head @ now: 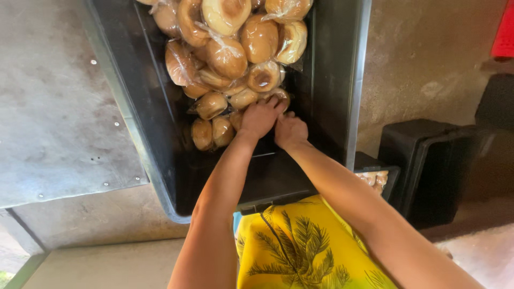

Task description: The person moves individually wrapped bread buns from a metal counter into a large black plastic bin, arranging them into rows by hand.

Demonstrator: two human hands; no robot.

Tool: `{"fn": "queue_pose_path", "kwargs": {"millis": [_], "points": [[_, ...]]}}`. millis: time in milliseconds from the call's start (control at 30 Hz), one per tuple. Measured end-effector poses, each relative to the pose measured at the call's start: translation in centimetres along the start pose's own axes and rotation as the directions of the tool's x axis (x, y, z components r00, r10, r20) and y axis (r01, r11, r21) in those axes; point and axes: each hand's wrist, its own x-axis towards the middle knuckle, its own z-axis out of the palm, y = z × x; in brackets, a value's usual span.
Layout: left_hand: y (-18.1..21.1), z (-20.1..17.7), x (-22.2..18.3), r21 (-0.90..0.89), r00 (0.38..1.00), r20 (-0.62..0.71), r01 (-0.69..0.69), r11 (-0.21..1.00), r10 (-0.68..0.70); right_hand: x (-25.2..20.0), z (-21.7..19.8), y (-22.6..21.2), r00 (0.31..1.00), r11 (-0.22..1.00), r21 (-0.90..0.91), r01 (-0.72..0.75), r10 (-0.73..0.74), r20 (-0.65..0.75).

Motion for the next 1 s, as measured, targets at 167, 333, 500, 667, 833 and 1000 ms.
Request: {"fn": "queue_pose_path", "kwargs": {"millis": [167, 333, 500, 667, 833, 1000], "points": [[-0.9, -1.8, -0.3, -0.174, 0.995, 0.048, 0.098, 0.980, -0.091, -6.2, -7.9, -0.1, 0.997, 0.997, 0.057, 0.049, -0.053, 0.060], [-0.9, -3.1, 0.3, -0.196, 0.987, 0.125, 0.120, 0.973, -0.097, -12.3, -11.7, 4.1, 0.957, 0.810, 0.574, 0.118, -0.246, 0.151], [0.5, -3.3, 0.6, -0.242, 0.987, 0.077, 0.155, 0.958, -0.140, -19.2, -13.0, 12.4, 0.719, -0.270, 0.953, -0.136, -0.689, -0.092], [4.1, -4.8, 3.2, -0.097, 0.867, 0.267, 0.459, 0.883, -0.421, -19.2, -13.0, 11.9, 0.702, -0.824, 0.472, -0.312, -0.535, -0.470], [4.1, -4.5, 3.0, -0.162, 0.803, 0.379, 0.547, 0.822, -0.459, -16.9, -13.3, 12.1, 0.877, -0.702, 0.712, -0.008, -0.347, -0.332], [0.2, -4.0, -1.3, -0.382, 0.866, 0.429, 0.431, 0.818, -0.256, -13.3, -13.5, 8.0, 0.953, -0.357, 0.914, 0.193, -0.154, -0.262]]}}
